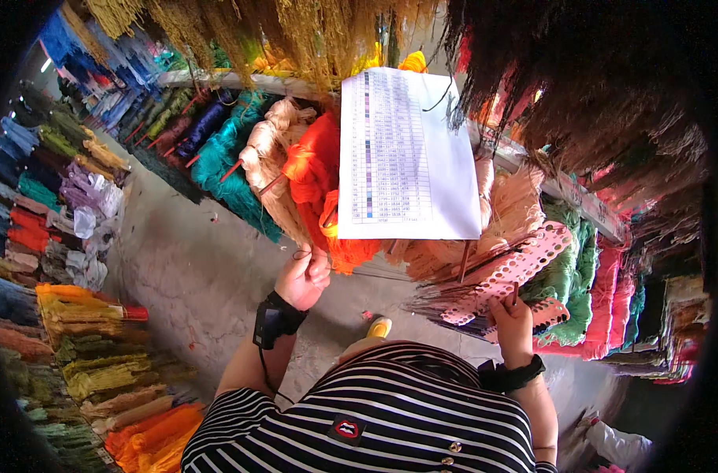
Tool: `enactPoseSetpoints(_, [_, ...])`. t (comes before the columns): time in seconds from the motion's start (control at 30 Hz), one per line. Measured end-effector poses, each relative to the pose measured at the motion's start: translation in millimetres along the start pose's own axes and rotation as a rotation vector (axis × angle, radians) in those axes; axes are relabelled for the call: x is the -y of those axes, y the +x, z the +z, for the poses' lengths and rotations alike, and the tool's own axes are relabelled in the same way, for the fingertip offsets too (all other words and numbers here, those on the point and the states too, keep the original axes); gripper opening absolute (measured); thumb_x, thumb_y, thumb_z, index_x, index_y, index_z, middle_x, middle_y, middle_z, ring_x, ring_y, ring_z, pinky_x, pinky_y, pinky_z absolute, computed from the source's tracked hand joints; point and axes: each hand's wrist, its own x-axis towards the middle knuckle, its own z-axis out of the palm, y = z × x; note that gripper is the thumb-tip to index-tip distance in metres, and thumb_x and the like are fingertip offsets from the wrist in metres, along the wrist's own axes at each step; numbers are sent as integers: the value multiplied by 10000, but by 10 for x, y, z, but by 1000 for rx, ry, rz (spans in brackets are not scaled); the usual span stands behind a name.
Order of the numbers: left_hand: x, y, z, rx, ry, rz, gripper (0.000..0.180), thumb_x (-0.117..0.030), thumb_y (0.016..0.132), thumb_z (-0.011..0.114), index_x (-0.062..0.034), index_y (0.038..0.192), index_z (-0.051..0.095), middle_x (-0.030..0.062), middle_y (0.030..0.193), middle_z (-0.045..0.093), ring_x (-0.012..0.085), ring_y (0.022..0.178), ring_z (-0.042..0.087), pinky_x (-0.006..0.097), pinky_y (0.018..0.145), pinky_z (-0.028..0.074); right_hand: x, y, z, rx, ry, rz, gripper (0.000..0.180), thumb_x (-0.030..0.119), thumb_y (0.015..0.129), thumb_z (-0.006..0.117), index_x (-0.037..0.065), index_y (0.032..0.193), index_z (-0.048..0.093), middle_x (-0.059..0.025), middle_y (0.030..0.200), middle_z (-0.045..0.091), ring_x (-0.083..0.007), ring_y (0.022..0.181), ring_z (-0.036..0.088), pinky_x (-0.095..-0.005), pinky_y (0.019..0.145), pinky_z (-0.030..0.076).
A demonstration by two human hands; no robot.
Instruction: The person checks a document, pulls thread from bundles on a rack, and threads it through holes in a card. They then walk to another rack to pull more thread before returning to the first rack to continue threading the card.
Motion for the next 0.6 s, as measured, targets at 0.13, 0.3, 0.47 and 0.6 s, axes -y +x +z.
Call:
enactPoseSetpoints(0.13, [-94, -23, 68, 22, 249, -86, 345, -420, 991, 428, -121, 921, 586, -48, 707, 446, 79, 607, 393, 219, 564, 345, 38, -8, 8, -1, 23, 10, 165, 136, 920, 617, 35, 805, 554, -3, 676, 563, -85, 591, 500, -237, 560, 404])
enactPoseSetpoints(0.3, [-173, 46, -39, -271, -418, -11, 392, -450, 988, 415, -111, 939, 606, -52, 716, 457, 84, 596, 396, 231, 549, 351, 35, -16, 24, -19, 22, 1, 148, 84, 919, 593, 29, 786, 560, 42, 668, 500, -55, 596, 435, -228, 535, 353])
enactPoseSetpoints(0.47, [-344, -141, -514, -221, -67, -193, 500, -556, 919, 496, -101, 1081, 624, -52, 672, 480, 92, 562, 429, 226, 570, 385, 80, -52, -14, -17, -10, 16, 164, 85, 911, 609, 21, 766, 563, 36, 672, 520, -52, 600, 439, -229, 530, 352])
enactPoseSetpoints(0.6, [-437, -582, -1761, -892, 331, -436, 539, -548, 900, 521, -78, 1145, 620, -22, 778, 579, 140, 658, 527, 255, 670, 462, 32, -72, -47, -51, -35, 50, 179, 91, 874, 650, 6, 730, 586, 25, 661, 526, -57, 596, 443, -232, 526, 357])
